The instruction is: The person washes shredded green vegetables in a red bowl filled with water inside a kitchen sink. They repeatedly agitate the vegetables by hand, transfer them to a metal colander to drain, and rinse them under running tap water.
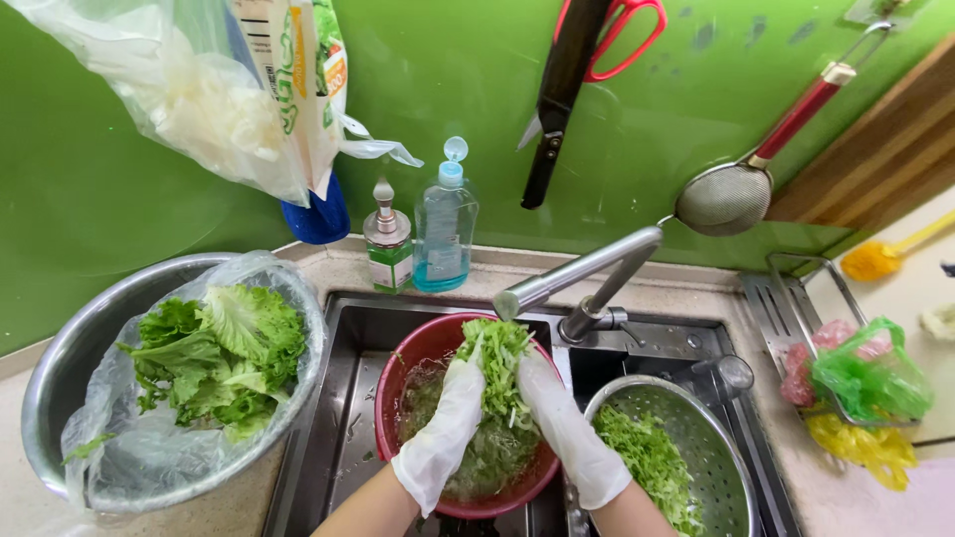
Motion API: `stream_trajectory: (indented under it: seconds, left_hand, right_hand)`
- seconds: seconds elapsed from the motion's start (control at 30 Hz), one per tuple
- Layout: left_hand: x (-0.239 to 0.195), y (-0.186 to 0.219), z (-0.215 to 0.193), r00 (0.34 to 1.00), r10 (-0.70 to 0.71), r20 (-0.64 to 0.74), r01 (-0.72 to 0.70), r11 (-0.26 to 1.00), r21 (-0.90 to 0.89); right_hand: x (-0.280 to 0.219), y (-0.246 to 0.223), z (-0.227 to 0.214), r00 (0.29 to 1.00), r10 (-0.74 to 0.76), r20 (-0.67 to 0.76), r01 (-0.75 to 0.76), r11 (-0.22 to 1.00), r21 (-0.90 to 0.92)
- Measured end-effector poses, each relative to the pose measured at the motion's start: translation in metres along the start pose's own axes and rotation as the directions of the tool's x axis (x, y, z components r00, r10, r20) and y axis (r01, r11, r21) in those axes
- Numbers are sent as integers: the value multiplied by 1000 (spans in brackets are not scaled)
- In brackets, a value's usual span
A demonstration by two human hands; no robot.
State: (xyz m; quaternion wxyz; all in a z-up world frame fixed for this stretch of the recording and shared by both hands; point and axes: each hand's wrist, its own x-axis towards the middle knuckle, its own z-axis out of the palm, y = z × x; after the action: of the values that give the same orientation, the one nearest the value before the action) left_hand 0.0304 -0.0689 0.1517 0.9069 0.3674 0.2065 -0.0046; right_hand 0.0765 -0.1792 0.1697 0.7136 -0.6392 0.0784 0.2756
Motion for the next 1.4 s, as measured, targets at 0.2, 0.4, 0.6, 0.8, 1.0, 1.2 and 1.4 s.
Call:
stream_trajectory:
  seconds: [0.2,0.4,0.6,0.8,1.0,1.2,1.4]
  left_hand:
    - [-34,-25,102,994,-97,53,91,990,104]
    - [-29,-145,163,962,-134,240,84,974,208]
    - [-8,-218,148,977,-41,209,-203,117,972]
    - [-17,-172,163,877,-436,201,-321,-222,921]
    - [-40,-132,169,842,-70,535,-489,321,811]
    - [-19,-89,158,828,-332,452,-55,755,654]
    - [-25,-6,120,737,-420,529,213,887,409]
  right_hand:
    - [-113,-80,-62,950,42,-308,-138,945,-298]
    - [-163,-50,-180,913,-206,-353,148,972,-184]
    - [-155,35,-244,880,-101,-465,-69,940,-334]
    - [-168,47,-259,747,-416,-519,-233,567,-790]
    - [-166,40,-250,768,-406,-496,-415,275,-868]
    - [-162,20,-243,634,-568,-525,-421,316,-850]
    - [-146,-25,-180,751,-469,-465,62,751,-657]
